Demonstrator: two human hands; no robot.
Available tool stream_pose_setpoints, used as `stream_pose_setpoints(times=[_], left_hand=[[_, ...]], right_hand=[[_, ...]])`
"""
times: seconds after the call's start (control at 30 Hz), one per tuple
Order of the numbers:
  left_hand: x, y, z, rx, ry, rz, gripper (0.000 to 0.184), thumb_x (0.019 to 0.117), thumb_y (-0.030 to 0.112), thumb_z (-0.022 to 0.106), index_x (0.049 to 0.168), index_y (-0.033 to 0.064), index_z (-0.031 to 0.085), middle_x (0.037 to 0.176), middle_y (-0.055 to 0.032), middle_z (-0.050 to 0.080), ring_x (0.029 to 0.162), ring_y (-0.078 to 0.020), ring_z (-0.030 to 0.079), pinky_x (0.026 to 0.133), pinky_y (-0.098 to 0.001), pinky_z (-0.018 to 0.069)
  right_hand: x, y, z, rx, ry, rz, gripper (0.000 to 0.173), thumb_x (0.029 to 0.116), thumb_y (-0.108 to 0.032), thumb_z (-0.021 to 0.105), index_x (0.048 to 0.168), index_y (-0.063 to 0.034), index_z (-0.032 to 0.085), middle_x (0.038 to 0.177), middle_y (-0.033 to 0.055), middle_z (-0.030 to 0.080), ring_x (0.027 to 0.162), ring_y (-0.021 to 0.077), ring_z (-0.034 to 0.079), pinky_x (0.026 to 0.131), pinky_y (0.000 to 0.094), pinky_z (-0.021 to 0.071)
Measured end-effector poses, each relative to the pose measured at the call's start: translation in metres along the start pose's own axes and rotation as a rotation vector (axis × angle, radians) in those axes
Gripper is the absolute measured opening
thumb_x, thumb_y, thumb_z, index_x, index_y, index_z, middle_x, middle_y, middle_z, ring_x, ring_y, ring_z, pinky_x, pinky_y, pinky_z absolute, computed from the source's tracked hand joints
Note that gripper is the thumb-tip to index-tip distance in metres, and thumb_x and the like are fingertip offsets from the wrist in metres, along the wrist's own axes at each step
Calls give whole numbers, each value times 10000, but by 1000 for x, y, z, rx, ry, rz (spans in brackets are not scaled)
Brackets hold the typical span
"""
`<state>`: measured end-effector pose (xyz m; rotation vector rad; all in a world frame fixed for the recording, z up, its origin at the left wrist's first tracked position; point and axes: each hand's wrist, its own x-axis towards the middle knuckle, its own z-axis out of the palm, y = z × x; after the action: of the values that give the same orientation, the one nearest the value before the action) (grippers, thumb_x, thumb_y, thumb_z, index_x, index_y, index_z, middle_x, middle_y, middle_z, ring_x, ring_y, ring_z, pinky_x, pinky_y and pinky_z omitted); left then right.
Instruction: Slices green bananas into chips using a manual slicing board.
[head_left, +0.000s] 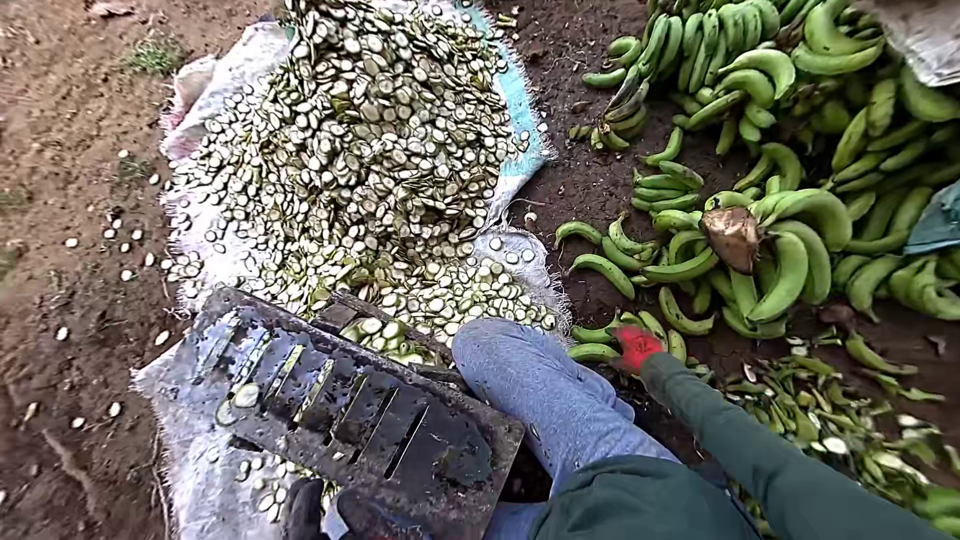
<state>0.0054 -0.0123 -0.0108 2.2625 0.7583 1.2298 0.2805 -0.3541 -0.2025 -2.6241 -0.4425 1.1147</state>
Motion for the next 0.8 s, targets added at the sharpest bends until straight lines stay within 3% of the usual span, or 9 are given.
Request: stream_pose_setpoints(times=[0.1, 0.2, 0.4, 0.5, 0.57, 0.63, 0.67, 0.73, 0.8], left_hand=[[-6, 33, 4, 122, -41, 70, 331, 973, 78, 559, 1200, -159, 605, 1290, -307, 607, 1336, -296, 531, 1150, -366, 393], [-16, 38, 5, 99, -75, 126, 304, 991, 115, 569, 1227, -69, 625, 1303, -218, 632, 1352, -228, 527, 1163, -359, 385], [-20, 76, 49, -234, -170, 122, 299, 1008, 161, 587, 1291, 91, 652, 1345, -37, 644, 1323, -115, 548, 1132, -314, 436], [-23, 118, 92, -522, -423, -157, 346, 962, 112, 595, 1247, -80, 641, 1236, -167, 691, 1140, -162, 672, 1010, -328, 549], [-16, 142, 120, -695, -702, -447, 571, 973, 185, 567, 1438, -125, 447, 1375, -252, 585, 1211, -203, 626, 1026, -330, 515], [-5, 153, 144, -822, -776, -640, 715, 966, 191, 574, 1538, -100, 259, 1423, -263, 535, 1213, -181, 605, 1003, -309, 502], [2, 155, 152, -838, -718, -705, 678, 972, 146, 568, 1530, -86, 259, 1348, -240, 587, 1122, -151, 647, 940, -291, 540], [11, 142, 158, -828, -550, -769, 499, 987, 84, 557, 1448, -58, 429, 1242, -194, 647, 1006, -137, 666, 870, -294, 555], [17, 120, 151, -830, -455, -756, 420, 994, 92, 544, 1394, -34, 516, 1188, -158, 684, 951, -137, 690, 823, -307, 583]], right_hand=[[58, -43, 30, -242, -116, -34, 1131, 679, -340, 919, 1588, -39, 319, 1581, 318, 347, 1477, 514, 298, 1195, 714, 159], [72, -50, 31, -323, -120, -9, 1225, 591, -399, 953, 1571, -12, 329, 1551, 329, 376, 1442, 521, 343, 1186, 712, 179], [0, -46, -37, 110, 196, 118, 1094, 684, -360, 901, 1551, 17, 351, 1529, 308, 425, 1420, 466, 417, 1177, 609, 325], [-46, -73, -78, 403, 429, 142, 1084, 711, -401, 901, 1537, 35, 352, 1499, 292, 471, 1390, 410, 482, 1169, 542, 386], [-75, -106, -95, 372, 529, 22, 1071, 696, -441, 883, 1505, 63, 395, 1457, 319, 500, 1356, 444, 503, 1149, 564, 397], [-99, -143, -95, 277, 603, -150, 1086, 663, -478, 870, 1485, 77, 428, 1423, 352, 517, 1330, 500, 508, 1126, 623, 390], [-106, -158, -91, 249, 647, -251, 1097, 642, -497, 874, 1474, 78, 448, 1394, 357, 541, 1304, 517, 524, 1106, 649, 393], [-114, -181, -80, 269, 701, -460, 1038, 647, -509, 878, 1426, 71, 511, 1329, 324, 607, 1246, 491, 583, 1075, 644, 435], [-117, -192, -72, 334, 738, -670, 863, 732, -478, 843, 1360, 51, 580, 1248, 273, 666, 1175, 431, 639, 1037, 607, 487]])
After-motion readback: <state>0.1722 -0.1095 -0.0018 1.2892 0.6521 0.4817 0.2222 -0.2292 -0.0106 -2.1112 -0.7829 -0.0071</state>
